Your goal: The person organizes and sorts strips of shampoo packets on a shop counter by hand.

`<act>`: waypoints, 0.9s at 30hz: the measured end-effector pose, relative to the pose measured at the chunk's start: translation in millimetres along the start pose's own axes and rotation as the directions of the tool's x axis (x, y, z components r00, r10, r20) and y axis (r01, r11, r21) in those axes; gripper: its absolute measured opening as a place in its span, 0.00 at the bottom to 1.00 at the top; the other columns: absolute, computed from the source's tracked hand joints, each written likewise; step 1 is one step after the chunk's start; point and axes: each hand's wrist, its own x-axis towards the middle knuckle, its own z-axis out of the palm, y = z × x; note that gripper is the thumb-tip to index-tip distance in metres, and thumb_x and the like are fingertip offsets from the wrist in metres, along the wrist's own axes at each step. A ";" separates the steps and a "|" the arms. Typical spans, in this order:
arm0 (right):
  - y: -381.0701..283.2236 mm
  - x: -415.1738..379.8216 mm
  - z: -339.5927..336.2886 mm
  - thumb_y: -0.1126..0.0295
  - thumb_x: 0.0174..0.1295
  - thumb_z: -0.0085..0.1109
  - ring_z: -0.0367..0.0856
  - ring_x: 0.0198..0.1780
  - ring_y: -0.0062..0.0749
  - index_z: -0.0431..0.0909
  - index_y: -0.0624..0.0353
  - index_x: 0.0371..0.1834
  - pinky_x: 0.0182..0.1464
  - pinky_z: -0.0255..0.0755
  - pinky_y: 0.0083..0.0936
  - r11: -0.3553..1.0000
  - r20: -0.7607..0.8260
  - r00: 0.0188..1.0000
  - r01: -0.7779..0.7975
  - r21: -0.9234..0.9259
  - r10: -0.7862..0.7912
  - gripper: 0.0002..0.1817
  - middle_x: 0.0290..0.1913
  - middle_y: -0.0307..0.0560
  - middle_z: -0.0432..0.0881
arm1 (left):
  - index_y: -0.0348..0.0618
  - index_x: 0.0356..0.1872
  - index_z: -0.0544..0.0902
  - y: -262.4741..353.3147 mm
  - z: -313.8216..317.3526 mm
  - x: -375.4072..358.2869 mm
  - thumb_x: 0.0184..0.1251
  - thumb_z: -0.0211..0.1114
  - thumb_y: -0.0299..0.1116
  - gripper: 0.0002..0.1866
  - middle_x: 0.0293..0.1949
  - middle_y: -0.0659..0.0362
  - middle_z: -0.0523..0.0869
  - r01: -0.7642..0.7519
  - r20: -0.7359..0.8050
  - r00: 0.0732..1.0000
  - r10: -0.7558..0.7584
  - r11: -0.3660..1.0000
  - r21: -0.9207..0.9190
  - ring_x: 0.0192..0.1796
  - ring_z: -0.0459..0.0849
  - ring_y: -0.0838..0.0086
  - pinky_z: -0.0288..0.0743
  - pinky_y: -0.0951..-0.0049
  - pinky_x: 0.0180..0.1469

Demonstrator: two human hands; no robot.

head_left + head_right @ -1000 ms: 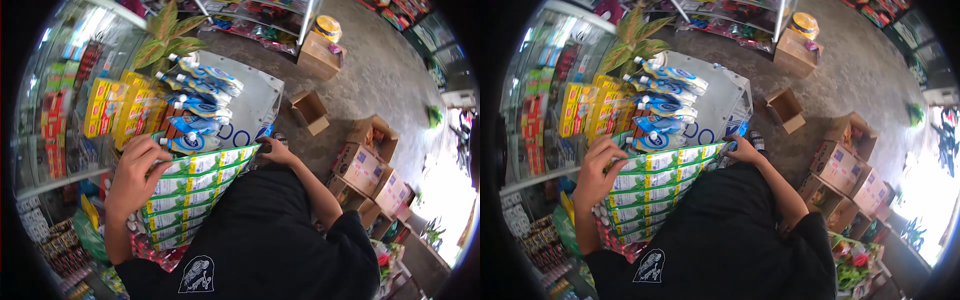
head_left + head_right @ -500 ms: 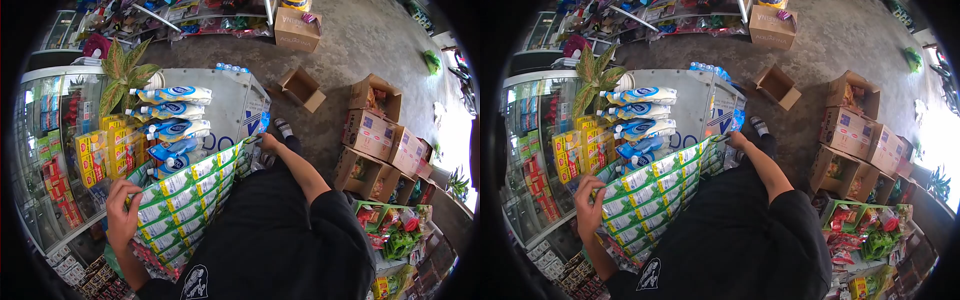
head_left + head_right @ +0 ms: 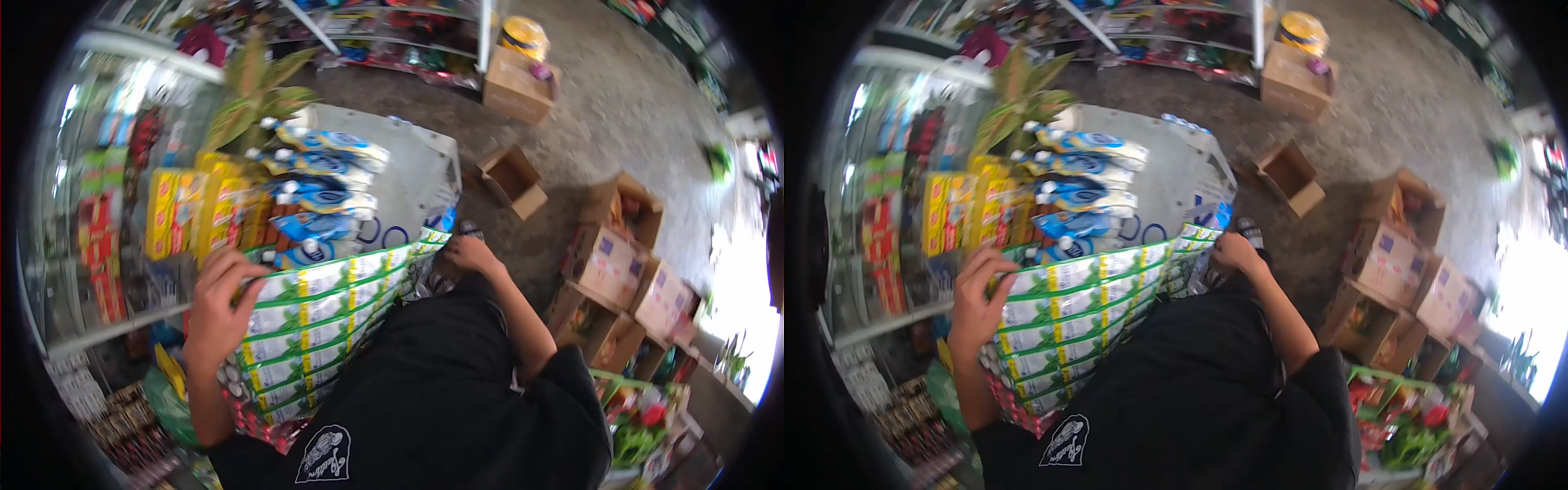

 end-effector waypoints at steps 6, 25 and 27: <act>-256.4 -64.1 -168.1 0.69 0.66 0.70 0.86 0.42 0.27 0.84 0.65 0.50 0.48 0.78 0.29 0.708 -0.103 0.885 0.429 0.561 -0.454 0.14 0.43 0.46 0.88 | 0.40 0.41 0.87 -14.0 -1.4 -7.7 0.62 0.72 0.26 0.07 0.38 0.55 0.82 -0.121 -0.060 0.991 0.118 0.991 -0.050 0.50 0.82 0.57 0.75 0.58 0.56; -382.9 0.3 -167.9 0.70 0.69 0.69 0.82 0.46 0.17 0.85 0.68 0.52 0.50 0.77 0.23 0.751 0.450 0.670 0.251 0.611 -0.591 0.14 0.44 0.41 0.90 | 0.38 0.46 0.86 72.1 20.7 -138.9 0.63 0.74 0.27 0.11 0.42 0.53 0.88 0.170 -0.118 0.926 -0.358 0.677 -0.716 0.43 0.89 0.58 0.81 0.64 0.48; -385.7 9.2 -159.5 0.70 0.69 0.68 0.82 0.44 0.17 0.86 0.68 0.50 0.48 0.77 0.22 0.764 0.438 0.690 0.264 0.589 -0.576 0.13 0.43 0.41 0.90 | 0.36 0.48 0.85 77.7 63.7 -142.9 0.64 0.74 0.27 0.13 0.44 0.52 0.88 0.243 0.013 0.908 -0.419 0.502 -0.830 0.45 0.89 0.59 0.81 0.66 0.49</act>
